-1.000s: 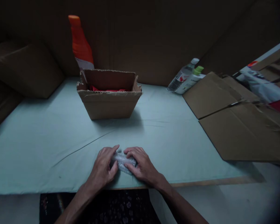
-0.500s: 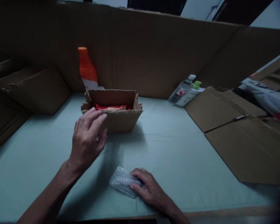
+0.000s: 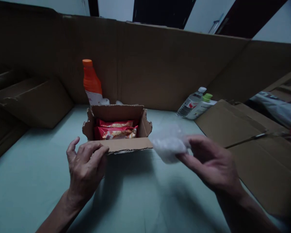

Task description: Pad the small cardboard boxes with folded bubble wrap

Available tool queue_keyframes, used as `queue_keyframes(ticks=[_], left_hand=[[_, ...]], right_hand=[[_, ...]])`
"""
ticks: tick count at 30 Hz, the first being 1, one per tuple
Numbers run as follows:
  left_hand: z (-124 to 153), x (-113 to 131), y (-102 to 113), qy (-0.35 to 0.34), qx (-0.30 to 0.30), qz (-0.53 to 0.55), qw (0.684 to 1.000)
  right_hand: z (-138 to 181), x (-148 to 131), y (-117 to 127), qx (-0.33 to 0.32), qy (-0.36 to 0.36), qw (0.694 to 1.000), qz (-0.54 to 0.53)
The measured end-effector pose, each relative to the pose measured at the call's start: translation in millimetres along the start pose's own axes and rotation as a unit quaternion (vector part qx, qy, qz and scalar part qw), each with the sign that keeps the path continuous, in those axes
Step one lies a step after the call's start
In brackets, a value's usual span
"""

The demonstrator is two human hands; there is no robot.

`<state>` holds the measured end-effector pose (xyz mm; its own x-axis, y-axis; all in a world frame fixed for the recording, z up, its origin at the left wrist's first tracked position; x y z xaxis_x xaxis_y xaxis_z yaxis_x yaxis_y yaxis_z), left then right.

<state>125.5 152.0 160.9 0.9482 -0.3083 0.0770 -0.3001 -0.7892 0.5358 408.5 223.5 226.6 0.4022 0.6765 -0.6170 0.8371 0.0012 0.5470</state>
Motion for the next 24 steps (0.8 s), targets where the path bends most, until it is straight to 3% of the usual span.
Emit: queue_keyframes(ticks=[2,5,9,12,15,19,22,24], left_hand=[[-2.8,1.6,1.9,-0.006,0.007,0.029,1.0],[-4.8,3.4,2.6,-0.004,0.004,0.057,0.998],[-4.4,3.1,1.7,-0.002,-0.008,0.073,0.997],[-5.3,1.3,1.6,0.004,-0.01,0.08,0.997],[-7.0,-0.2,0.3,0.013,-0.016,0.084,0.996],[-9.5,-1.3,-3.0,0.016,-0.014,0.088,0.996],[-10.3,-1.9,-3.8,0.013,-0.008,0.081,0.997],[-8.6,-3.1,0.0,0.013,0.009,0.073,0.997]], right_hand=[[-39.7,-14.4,-12.6,-0.012,0.05,0.998,0.042],[-83.5,-26.8,-57.4,-0.13,0.118,0.976,0.125],[-106.5,-14.8,-119.8,-0.363,0.12,0.884,0.267],[-110.0,-4.8,-140.3,-0.49,0.096,0.819,0.283],[-116.1,-2.3,-142.6,-0.513,0.078,0.805,0.287],[-121.7,-1.8,-152.7,-0.491,0.079,0.836,0.231],[-120.4,3.0,-164.7,-0.511,0.073,0.837,0.181],[-120.0,2.8,-158.1,-0.487,0.078,0.858,0.146]])
Point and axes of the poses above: each hand's wrist, its own z-axis away from the middle knuckle, its own y-axis out of the back of the hand, x = y × z, the point moved 5 cm from there along -z, towards the middle knuckle, and after that the axes turned 1 degree about x, right-handed, at the moved point
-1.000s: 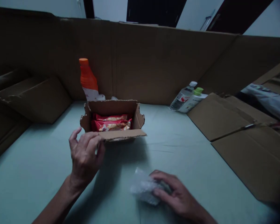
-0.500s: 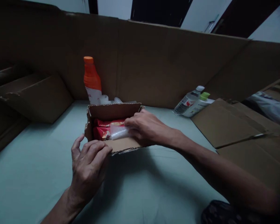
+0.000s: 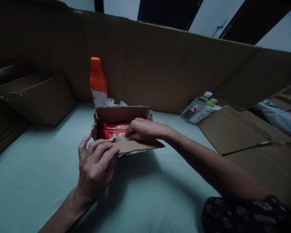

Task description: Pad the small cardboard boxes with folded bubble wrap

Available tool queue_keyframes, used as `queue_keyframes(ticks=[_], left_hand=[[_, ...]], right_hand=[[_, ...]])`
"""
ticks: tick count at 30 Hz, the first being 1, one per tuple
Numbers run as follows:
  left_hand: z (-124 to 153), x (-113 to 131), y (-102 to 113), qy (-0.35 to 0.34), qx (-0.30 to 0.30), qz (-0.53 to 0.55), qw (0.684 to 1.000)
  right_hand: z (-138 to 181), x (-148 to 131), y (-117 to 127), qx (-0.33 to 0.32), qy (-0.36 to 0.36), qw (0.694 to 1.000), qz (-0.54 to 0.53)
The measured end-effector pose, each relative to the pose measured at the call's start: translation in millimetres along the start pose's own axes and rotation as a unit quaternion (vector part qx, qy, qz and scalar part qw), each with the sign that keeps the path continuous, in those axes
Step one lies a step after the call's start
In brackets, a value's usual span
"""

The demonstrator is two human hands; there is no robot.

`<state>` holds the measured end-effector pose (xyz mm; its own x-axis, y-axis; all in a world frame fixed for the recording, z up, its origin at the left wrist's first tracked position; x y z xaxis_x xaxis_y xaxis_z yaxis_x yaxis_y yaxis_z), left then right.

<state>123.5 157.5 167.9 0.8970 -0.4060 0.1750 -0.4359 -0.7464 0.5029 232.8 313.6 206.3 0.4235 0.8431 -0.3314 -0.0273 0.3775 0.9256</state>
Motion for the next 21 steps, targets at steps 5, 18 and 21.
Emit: queue_keyframes(ticks=[5,18,21], left_hand=[[19.7,-20.4,20.1,0.1,0.078,0.028,0.991],[47.1,-68.4,-55.4,0.464,-0.035,0.337,0.818],[18.9,-40.5,-72.2,0.422,-0.038,0.384,0.82]], right_hand=[[94.6,20.2,21.8,0.388,-0.05,0.916,-0.09],[76.2,76.8,-106.7,0.396,-0.247,0.838,-0.283],[117.6,76.2,-85.6,0.444,-0.269,0.8,-0.3]])
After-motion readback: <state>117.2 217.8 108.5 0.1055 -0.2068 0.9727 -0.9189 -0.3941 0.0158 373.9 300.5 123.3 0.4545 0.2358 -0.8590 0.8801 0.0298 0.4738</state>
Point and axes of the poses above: each hand's wrist, its own z-axis away from the middle knuckle, its own y-axis out of the back of the hand, x = y × z, the point moved 5 cm from there along -z, towards the middle knuckle, and after that the axes turned 1 degree about x, right-handed, at the moved point
